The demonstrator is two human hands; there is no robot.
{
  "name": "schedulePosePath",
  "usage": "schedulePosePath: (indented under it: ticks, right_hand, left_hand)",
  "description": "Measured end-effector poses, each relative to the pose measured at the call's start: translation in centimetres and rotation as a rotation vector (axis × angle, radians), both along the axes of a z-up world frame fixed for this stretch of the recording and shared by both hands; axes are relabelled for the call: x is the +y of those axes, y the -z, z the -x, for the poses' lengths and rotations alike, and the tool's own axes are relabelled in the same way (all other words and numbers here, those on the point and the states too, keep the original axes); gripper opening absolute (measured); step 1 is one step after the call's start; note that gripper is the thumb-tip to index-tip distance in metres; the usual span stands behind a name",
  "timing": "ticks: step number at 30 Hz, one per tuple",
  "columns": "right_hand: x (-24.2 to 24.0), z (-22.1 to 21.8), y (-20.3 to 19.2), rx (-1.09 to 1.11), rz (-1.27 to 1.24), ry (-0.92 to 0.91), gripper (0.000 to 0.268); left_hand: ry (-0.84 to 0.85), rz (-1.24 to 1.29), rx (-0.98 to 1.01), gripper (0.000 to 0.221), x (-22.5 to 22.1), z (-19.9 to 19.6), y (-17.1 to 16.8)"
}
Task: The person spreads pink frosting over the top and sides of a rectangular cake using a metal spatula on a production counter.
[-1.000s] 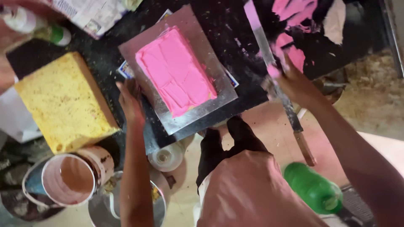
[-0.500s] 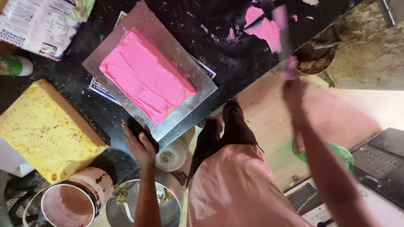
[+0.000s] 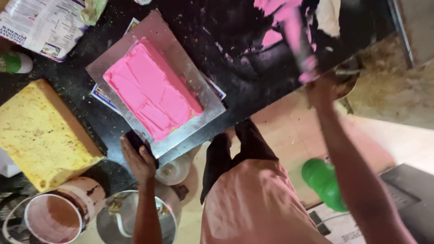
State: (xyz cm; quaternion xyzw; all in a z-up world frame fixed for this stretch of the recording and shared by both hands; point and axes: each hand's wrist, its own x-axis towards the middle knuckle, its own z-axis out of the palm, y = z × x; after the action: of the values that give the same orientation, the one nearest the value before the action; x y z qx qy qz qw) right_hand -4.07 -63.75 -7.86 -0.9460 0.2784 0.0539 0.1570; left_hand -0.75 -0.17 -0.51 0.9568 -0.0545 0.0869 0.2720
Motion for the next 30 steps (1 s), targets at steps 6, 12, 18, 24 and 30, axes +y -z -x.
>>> schedulePosePath:
  ticks: [6,12,18,24,30]
  right_hand:
    - [8.8,-1.9,-9.6,-0.516,-0.375,-0.297,0.035]
    - [1.5,-12.8,-11.5,-0.412,-0.077,-0.419,0.037]
    - [3.0,-10.6,-9.2,-0.321,-0.158,-0.524,0.045]
    - [8.3,-4.2,-13.2,-0.232,-0.873,-0.151,0.049]
    - [5.2,-8.0,-10.4,-0.415,0.215,-0.546,0.036]
  left_hand:
    - [-0.038,-0.053,-0.078,0.064,-0.2,0.1,0.7]
    - [-0.072,-0.068,-0.058,0.064,-0.7,0.2,0.1]
    - [-0.073,-0.071,-0.090,0.063,-1.0,-0.2,-0.2]
    - [-0.101,-0.047,-0.037,0.065,-1.3,-0.3,-0.9]
    - [-0.057,-0.038,-0.040,0.062,-0.7,-0.2,-0.3]
